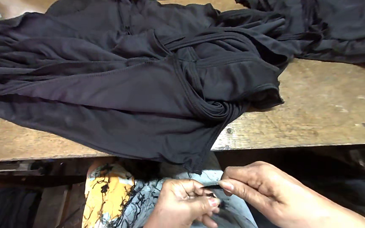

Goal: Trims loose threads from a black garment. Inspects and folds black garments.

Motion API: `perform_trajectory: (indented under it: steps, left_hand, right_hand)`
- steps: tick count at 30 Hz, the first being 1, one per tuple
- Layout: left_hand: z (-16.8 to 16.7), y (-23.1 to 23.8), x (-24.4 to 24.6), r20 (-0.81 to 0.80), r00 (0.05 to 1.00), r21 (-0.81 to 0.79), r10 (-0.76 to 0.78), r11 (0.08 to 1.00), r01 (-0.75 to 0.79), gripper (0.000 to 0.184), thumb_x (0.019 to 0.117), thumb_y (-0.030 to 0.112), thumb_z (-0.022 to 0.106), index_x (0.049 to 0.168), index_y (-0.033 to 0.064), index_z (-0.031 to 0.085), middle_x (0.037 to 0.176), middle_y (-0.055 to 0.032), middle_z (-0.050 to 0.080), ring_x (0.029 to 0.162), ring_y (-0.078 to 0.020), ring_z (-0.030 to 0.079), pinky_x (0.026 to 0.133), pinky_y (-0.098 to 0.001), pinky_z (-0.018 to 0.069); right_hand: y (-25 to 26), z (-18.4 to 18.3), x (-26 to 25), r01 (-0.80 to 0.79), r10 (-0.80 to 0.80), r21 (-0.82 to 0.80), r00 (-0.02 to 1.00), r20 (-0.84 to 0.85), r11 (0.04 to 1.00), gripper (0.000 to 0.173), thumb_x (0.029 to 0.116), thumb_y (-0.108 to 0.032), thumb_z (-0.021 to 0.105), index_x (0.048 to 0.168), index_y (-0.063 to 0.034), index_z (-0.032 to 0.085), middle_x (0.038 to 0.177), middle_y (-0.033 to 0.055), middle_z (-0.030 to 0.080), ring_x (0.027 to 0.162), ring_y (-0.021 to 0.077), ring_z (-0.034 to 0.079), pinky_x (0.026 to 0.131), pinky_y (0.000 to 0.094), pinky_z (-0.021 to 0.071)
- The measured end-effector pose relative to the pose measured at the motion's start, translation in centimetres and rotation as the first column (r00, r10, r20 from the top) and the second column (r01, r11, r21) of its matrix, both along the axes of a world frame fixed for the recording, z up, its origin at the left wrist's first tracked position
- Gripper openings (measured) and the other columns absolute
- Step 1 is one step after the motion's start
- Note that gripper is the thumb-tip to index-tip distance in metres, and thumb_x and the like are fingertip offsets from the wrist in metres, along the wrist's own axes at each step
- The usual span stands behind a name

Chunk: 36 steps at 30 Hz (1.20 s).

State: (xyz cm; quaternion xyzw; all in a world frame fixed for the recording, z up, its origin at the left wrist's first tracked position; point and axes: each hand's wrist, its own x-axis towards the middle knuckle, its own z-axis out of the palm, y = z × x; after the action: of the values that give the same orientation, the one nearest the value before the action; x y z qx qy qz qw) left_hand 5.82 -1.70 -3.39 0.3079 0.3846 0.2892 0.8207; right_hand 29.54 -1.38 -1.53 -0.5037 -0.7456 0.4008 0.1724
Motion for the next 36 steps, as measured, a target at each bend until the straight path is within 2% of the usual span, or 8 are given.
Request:
perform_trajectory:
  steps: [2, 4, 7, 9, 13, 22, 28, 36]
  left_hand:
    - [-0.4, 0.0, -0.3, -0.064, 0.995, 0.096, 0.082, 0.993, -0.076, 0.019, 0.0869, -0.005, 0.072, 0.105, -0.0033, 0.068, 0.099, -0.0091, 0.074, 0.081, -0.0173, 0.074, 0.066, -0.0344, 0.0652]
    - [-0.7, 0.3, -0.7, -0.041, 0.976, 0.14, 0.212, 0.969, -0.204, 0.025, 0.0873, -0.001, 0.074, 0.11, -0.0056, 0.065, 0.106, -0.0141, 0.073, 0.088, -0.0219, 0.075, 0.072, -0.0377, 0.0659]
    - [-0.4, 0.6, -1.0, 0.046, 0.919, 0.102, 0.392, 0.913, -0.394, 0.011, 0.0912, 0.0, 0.072, 0.101, -0.0033, 0.068, 0.095, -0.0159, 0.073, 0.083, -0.0238, 0.075, 0.075, -0.042, 0.0654]
    - [-0.2, 0.6, -1.0, 0.038, 0.901, 0.072, 0.432, 0.898, -0.434, 0.004, 0.0925, 0.0, 0.07, 0.093, -0.0038, 0.072, 0.085, -0.0149, 0.074, 0.073, -0.0218, 0.074, 0.072, -0.0401, 0.0656]
    - [-0.3, -0.2, -1.6, 0.038, 0.921, 0.146, 0.387, 0.91, -0.388, 0.009, 0.0945, 0.002, 0.07, 0.087, -0.0026, 0.071, 0.08, -0.0121, 0.075, 0.066, -0.0184, 0.074, 0.067, -0.036, 0.066]
    - [-0.1, -1.3, -3.3, 0.079, 0.958, 0.262, 0.277, 0.921, -0.288, 0.004, 0.0964, 0.002, 0.068, 0.096, -0.0008, 0.071, 0.086, -0.0086, 0.074, 0.069, -0.0169, 0.074, 0.066, -0.0363, 0.0657]
    - [0.2, -1.6, -3.2, 0.073, 0.958, 0.279, 0.279, 0.916, -0.288, 0.003, 0.0963, 0.0, 0.066, 0.096, -0.0011, 0.07, 0.087, -0.0087, 0.074, 0.071, -0.0176, 0.074, 0.068, -0.0367, 0.0659]
    - [-0.2, -1.6, -3.3, 0.056, 0.962, 0.315, 0.268, 0.909, -0.272, 0.002, 0.0961, -0.001, 0.066, 0.095, -0.0012, 0.068, 0.088, -0.0087, 0.074, 0.072, -0.0184, 0.075, 0.069, -0.037, 0.0659]
  right_hand:
    - [-0.3, 0.2, 0.4, 0.042, -0.047, -0.078, 0.997, -0.057, 0.996, 0.044, 0.1084, -0.049, 0.043, 0.087, -0.0207, 0.069, 0.062, -0.0112, 0.052, 0.054, -0.0006, 0.048, 0.048, 0.022, 0.0385]
    - [-0.8, 0.3, 0.5, 0.119, -0.143, -0.181, 0.981, -0.129, 0.976, 0.042, 0.1091, -0.044, 0.043, 0.091, -0.02, 0.072, 0.065, -0.0121, 0.055, 0.055, -0.0023, 0.047, 0.05, 0.0195, 0.0378]
    - [-1.5, 0.1, -0.1, 0.153, -0.234, -0.304, 0.939, -0.252, 0.94, 0.038, 0.1098, -0.035, 0.045, 0.092, -0.0151, 0.072, 0.062, -0.0125, 0.045, 0.051, -0.0039, 0.036, 0.047, 0.0163, 0.0286]
    - [-2.0, -0.1, -0.7, 0.139, -0.249, -0.334, 0.916, -0.315, 0.932, 0.037, 0.1103, -0.031, 0.045, 0.094, -0.0121, 0.072, 0.064, -0.0118, 0.046, 0.052, -0.0042, 0.036, 0.047, 0.0152, 0.029]
    - [-2.7, 0.1, -2.0, 0.134, -0.274, -0.356, 0.884, -0.38, 0.925, 0.035, 0.1109, -0.026, 0.044, 0.097, -0.0082, 0.071, 0.066, -0.0116, 0.048, 0.053, -0.0051, 0.037, 0.048, 0.0143, 0.0301]
    - [-2.7, 0.3, -2.6, 0.077, -0.234, -0.353, 0.873, -0.428, 0.932, 0.035, 0.1109, -0.024, 0.044, 0.098, -0.0071, 0.071, 0.066, -0.0115, 0.048, 0.053, -0.0061, 0.037, 0.048, 0.013, 0.0293]
    - [-1.9, 0.6, -3.5, 0.066, -0.249, -0.399, 0.869, -0.428, 0.915, 0.035, 0.1102, -0.028, 0.046, 0.093, -0.0107, 0.072, 0.061, -0.0134, 0.042, 0.05, -0.0065, 0.033, 0.045, 0.0132, 0.0257]
    - [-2.0, 0.2, -5.0, 0.193, -0.323, -0.355, 0.876, -0.357, 0.915, 0.035, 0.108, -0.029, 0.051, 0.084, -0.0128, 0.07, 0.061, -0.0119, 0.046, 0.05, -0.0043, 0.035, 0.046, 0.0154, 0.027]
